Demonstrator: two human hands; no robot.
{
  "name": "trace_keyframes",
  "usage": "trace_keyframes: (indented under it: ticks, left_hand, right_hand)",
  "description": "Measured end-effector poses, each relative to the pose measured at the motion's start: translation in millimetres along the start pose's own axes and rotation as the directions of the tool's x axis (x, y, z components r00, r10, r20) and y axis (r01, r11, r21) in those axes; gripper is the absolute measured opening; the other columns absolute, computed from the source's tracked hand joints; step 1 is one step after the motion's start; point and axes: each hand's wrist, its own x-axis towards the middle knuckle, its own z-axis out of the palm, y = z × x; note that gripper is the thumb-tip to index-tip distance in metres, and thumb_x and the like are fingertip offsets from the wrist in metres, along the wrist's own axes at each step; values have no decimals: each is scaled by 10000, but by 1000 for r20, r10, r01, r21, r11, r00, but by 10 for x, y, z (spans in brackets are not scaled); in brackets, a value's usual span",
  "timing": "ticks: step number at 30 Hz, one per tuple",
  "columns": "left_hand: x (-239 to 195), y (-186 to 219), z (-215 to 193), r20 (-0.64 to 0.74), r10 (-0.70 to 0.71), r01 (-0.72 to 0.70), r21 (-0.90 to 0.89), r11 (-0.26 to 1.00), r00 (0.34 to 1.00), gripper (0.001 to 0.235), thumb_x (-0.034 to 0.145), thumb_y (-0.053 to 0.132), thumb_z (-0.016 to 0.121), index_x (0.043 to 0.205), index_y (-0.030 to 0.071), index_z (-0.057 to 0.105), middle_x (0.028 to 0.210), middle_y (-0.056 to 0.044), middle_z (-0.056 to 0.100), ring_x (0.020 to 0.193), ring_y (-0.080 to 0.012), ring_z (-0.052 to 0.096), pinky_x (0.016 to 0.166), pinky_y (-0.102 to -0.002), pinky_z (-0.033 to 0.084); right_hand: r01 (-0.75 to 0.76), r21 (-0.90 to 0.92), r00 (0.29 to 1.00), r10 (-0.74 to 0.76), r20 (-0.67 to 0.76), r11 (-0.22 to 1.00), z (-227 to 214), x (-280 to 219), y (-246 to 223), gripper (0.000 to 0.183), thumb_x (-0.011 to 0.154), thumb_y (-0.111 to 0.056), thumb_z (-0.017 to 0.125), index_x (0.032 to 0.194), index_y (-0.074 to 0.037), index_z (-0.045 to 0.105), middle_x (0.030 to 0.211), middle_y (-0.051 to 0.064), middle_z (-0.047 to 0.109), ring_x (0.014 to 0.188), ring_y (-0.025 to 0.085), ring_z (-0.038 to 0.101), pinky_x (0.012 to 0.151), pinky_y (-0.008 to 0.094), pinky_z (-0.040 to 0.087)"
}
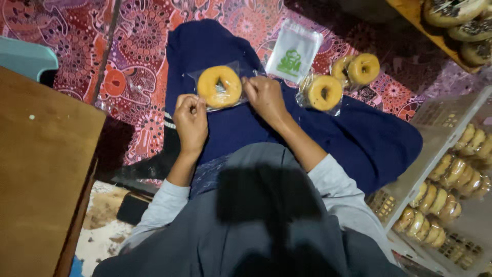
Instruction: The person sits on the floor and repeatedly picks up doughnuts, places them into clear plastic bags, and seals the bags. The packaged doughnuts are then placed into a white plastic crate.
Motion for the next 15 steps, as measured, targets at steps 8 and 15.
trace_keyframes:
  ticks: [8, 15]
  left_hand:
    - [117, 222, 294, 192, -26, 26, 2, 1000, 981, 186, 968, 17, 691, 817, -28, 592, 1007, -104, 637, 758, -151, 567, 644, -265, 448]
    - [109, 608, 1130, 659, -165, 628, -566, 534, 734, 541, 979, 56, 633, 1453, 4, 378, 1375, -162, 588, 1244, -216, 612, 1034, -327, 515]
  right_hand:
    - [-145, 251, 989, 148, 9, 957, -279, -228, 489, 791, 957, -359, 745, 1508, 53, 355, 1249, 257, 640, 1071, 343, 656, 880, 381, 491]
    - [-310, 357, 931, 358, -74, 881, -418, -556, 1009, 375, 1188, -325, 569, 1222, 19, 715, 1020, 192, 716, 838, 184, 658, 791, 314, 525]
